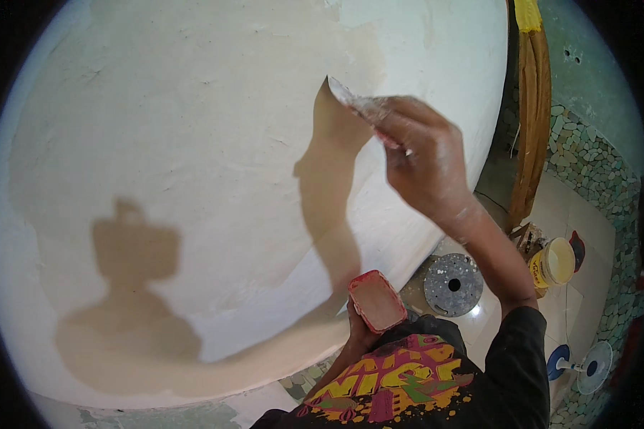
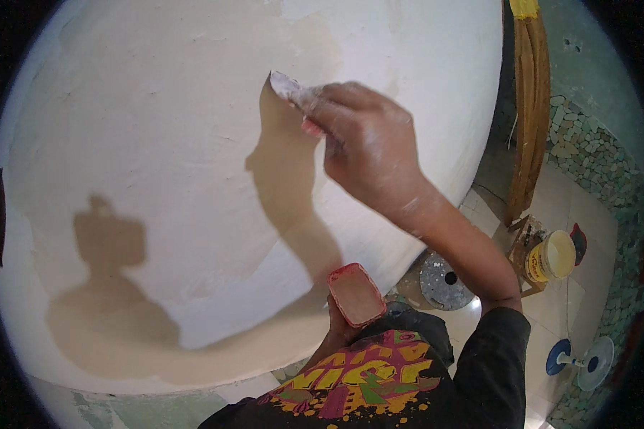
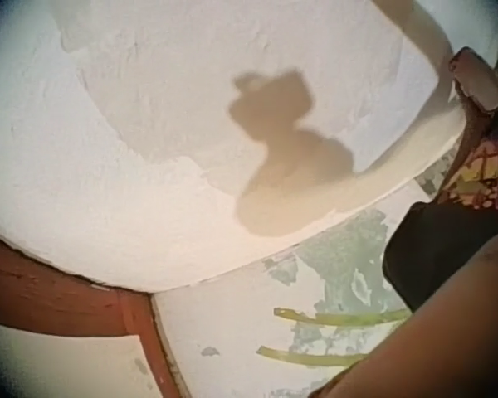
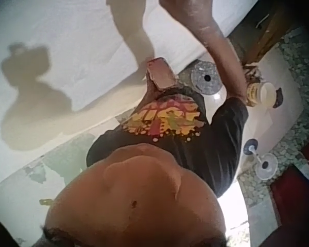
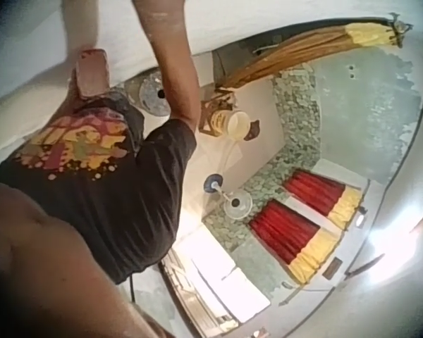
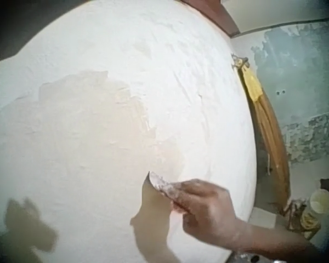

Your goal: Applying and smoothing wall filler or putty on a damaged wall surface using a scraper.

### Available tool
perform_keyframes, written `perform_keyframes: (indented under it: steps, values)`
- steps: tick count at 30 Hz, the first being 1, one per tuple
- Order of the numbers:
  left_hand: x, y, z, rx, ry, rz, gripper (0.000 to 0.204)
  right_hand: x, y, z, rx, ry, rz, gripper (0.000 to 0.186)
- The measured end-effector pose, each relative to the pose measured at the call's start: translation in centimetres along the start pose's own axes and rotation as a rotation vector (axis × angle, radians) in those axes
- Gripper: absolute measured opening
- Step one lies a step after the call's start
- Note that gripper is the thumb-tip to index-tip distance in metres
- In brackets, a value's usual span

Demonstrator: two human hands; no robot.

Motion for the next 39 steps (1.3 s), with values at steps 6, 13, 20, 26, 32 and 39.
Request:
perform_keyframes:
  steps: [6,13,20,26,32,39]
  values:
    - [0.8,-0.4,-0.5,-0.024,-0.061,-0.039,0.073,-1.2,5.1,-3.8,-0.341,0.126,0.079,0.043]
    - [0.4,-0.4,-0.1,-0.038,0.047,-0.058,0.075,2.0,9.7,2.8,-0.396,-0.099,0.116,0.051]
    - [0.0,-0.2,-0.4,-0.073,0.01,-0.094,0.078,-0.5,8.6,5.3,-0.136,-0.175,0.018,0.052]
    - [0.7,-0.5,-0.1,-0.106,-0.008,-0.088,0.08,-2.3,6.7,-2.2,0.063,0.188,-0.21,0.036]
    - [-0.5,-0.6,0.3,-0.045,-0.026,-0.034,0.078,0.9,2.2,-2.1,0.018,0.083,-0.079,0.034]
    - [-0.2,-0.2,0.6,-0.023,0.016,-0.075,0.073,1.4,1.8,0.1,0.069,-0.007,-0.28,0.042]
Point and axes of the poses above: each hand's wrist, its own z-axis away from the middle knuckle, its own x-axis out of the palm, y = z × x, the point moved 2 cm from there along -z, towards the middle knuckle, and after that the axes turned 5 degrees about x, right-handed, at the moved point
